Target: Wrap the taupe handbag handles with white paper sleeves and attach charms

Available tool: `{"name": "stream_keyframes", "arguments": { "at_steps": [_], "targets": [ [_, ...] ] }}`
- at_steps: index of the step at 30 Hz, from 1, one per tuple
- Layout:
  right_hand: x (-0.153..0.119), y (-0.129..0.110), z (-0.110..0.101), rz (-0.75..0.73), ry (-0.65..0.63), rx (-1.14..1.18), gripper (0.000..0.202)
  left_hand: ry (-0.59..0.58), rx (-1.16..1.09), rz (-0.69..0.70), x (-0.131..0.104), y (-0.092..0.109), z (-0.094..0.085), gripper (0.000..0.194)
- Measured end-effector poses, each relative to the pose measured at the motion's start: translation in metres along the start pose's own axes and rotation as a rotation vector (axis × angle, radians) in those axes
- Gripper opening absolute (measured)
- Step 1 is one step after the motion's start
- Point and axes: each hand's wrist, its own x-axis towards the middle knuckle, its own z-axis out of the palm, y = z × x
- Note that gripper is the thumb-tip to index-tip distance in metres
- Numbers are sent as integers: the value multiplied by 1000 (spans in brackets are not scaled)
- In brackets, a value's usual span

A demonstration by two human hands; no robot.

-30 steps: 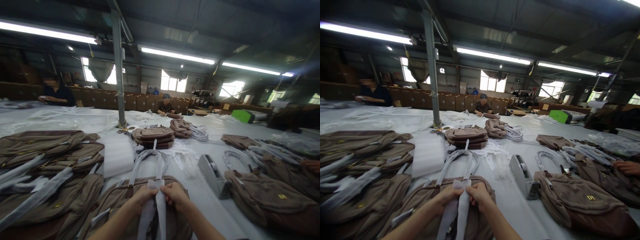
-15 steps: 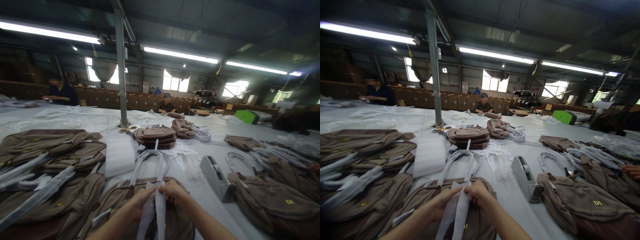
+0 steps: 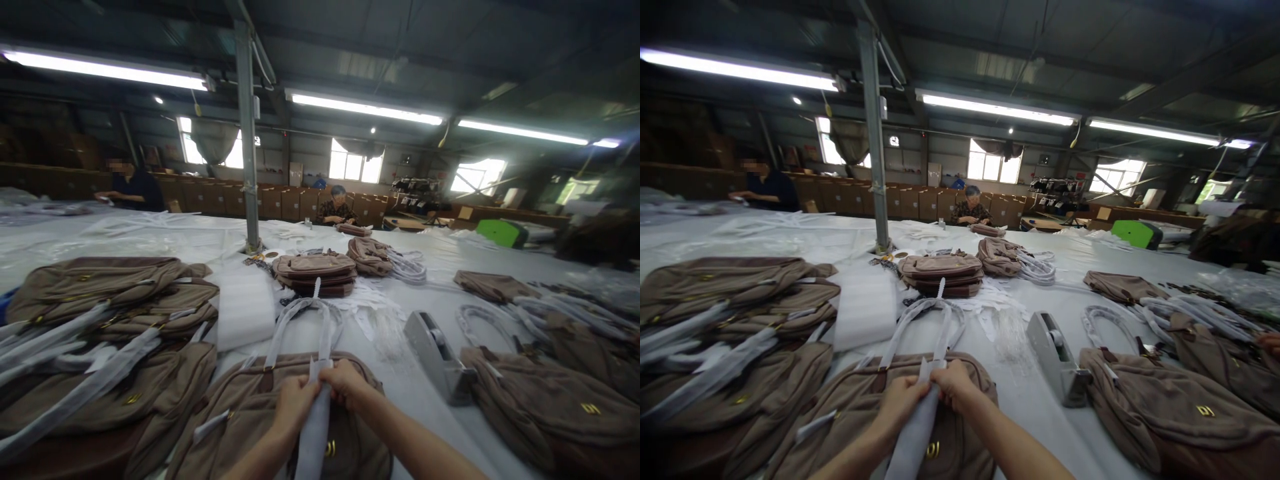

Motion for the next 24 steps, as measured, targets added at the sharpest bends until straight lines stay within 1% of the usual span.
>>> {"name": "stream_keyframes", "arguments": {
  "at_steps": [2, 4, 5, 8, 10, 12, 15, 19, 20, 22, 23, 24],
  "targets": [
    [-2, -3, -1, 51, -13, 6, 13, 36, 124, 81, -8, 4, 1, 27],
    [-5, -5, -2, 69, -20, 12, 12, 59, 221, 136, -18, 9, 4, 30],
    [-6, -6, -2, 66, -19, 15, 12, 63, 298, 144, -22, 12, 6, 30],
    [-8, -8, -2, 39, -21, 30, 13, 45, 627, 115, -32, 25, 9, 31],
    [-7, -6, -1, 13, -37, 50, 14, 29, 771, 94, -35, 33, 10, 33],
    [-6, -4, -2, -16, -70, 77, 16, 27, 782, 91, -34, 39, 9, 34],
    [-3, 1, -4, -44, -114, 126, 22, 38, 764, 81, -32, 42, 11, 33],
    [1, 6, -8, -80, -122, 156, 32, 40, 672, 59, -29, 42, 14, 31],
    [2, 7, -9, -92, -123, 148, 32, 30, 634, 62, -28, 42, 12, 29],
    [2, 8, -10, -105, -136, 132, 29, -8, 536, 85, -23, 43, 2, 24],
    [2, 8, -11, -106, -149, 131, 28, -32, 474, 93, -20, 43, -6, 25],
    [2, 9, -11, -105, -165, 134, 28, -58, 404, 92, -17, 42, -14, 31]
  ]
}}
